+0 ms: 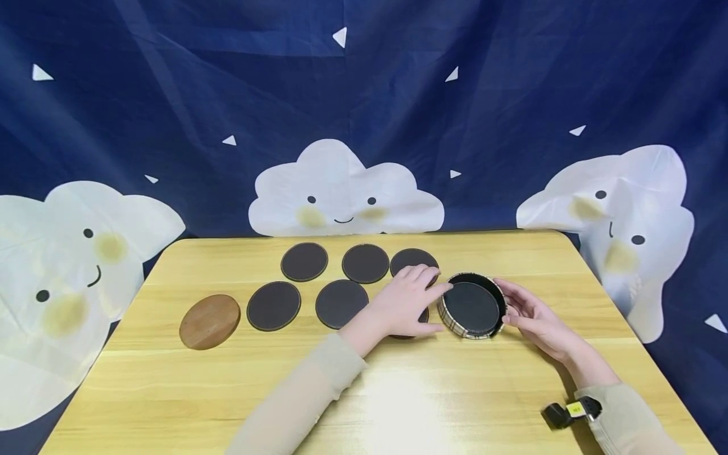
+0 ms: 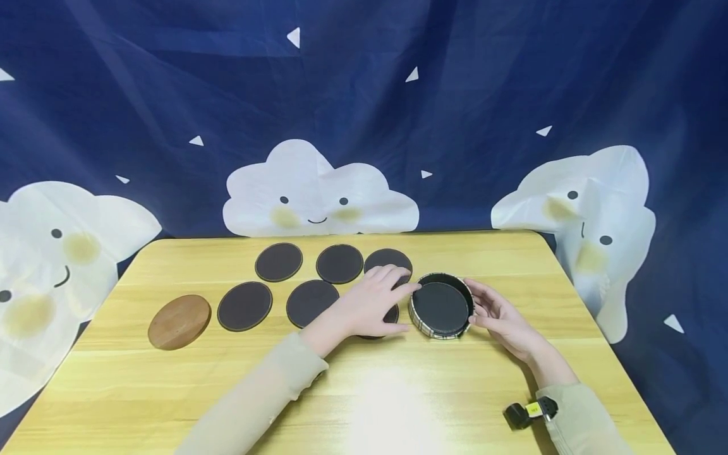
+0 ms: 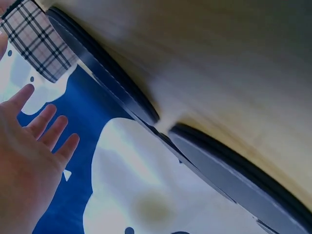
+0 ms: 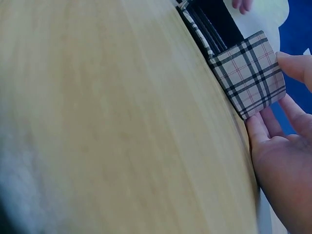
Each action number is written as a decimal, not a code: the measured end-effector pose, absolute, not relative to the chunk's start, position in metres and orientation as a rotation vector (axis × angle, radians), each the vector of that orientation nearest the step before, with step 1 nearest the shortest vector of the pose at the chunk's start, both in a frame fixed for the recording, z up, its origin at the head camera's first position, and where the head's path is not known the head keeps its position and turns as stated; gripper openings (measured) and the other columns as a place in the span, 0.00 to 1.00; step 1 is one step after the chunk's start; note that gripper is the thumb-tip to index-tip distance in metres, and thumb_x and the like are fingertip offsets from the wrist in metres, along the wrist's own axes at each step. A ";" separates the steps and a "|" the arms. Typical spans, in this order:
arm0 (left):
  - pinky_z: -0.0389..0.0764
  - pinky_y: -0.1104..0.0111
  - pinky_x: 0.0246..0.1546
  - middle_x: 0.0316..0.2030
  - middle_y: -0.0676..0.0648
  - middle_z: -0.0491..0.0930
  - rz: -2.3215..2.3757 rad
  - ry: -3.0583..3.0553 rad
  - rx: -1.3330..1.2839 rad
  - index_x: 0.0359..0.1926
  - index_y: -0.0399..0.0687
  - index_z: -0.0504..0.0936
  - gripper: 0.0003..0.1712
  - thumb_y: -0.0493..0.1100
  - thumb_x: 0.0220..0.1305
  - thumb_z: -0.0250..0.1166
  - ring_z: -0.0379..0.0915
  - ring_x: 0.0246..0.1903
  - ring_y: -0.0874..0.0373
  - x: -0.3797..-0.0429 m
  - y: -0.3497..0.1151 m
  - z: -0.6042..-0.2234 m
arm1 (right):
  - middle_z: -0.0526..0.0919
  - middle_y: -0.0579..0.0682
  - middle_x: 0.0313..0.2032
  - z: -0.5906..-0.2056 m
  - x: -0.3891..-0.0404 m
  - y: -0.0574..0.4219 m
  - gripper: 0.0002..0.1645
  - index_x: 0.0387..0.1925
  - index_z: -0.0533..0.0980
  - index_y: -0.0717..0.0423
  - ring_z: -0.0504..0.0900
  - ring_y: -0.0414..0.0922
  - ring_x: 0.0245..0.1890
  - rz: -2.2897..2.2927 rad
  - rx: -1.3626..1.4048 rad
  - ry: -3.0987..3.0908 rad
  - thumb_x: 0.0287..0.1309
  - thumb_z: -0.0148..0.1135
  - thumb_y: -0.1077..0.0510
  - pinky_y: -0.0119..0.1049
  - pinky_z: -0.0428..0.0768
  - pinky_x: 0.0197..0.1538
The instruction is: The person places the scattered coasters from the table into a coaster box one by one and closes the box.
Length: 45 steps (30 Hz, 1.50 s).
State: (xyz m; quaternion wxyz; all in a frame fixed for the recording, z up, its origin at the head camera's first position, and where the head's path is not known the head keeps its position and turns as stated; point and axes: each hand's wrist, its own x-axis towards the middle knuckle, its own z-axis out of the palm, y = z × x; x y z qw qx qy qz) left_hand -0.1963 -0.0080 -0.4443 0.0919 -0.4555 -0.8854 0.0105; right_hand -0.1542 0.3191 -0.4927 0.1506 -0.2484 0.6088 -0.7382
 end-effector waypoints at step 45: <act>0.74 0.44 0.67 0.75 0.47 0.65 0.070 -2.914 -1.333 0.75 0.66 0.70 0.40 0.65 0.63 0.65 0.64 0.73 0.50 -0.182 -0.035 -0.461 | 0.72 0.41 0.73 -0.498 -0.157 0.322 0.43 0.82 0.56 0.59 0.75 0.32 0.70 -2.116 -0.721 1.758 0.70 0.45 0.81 0.23 0.73 0.69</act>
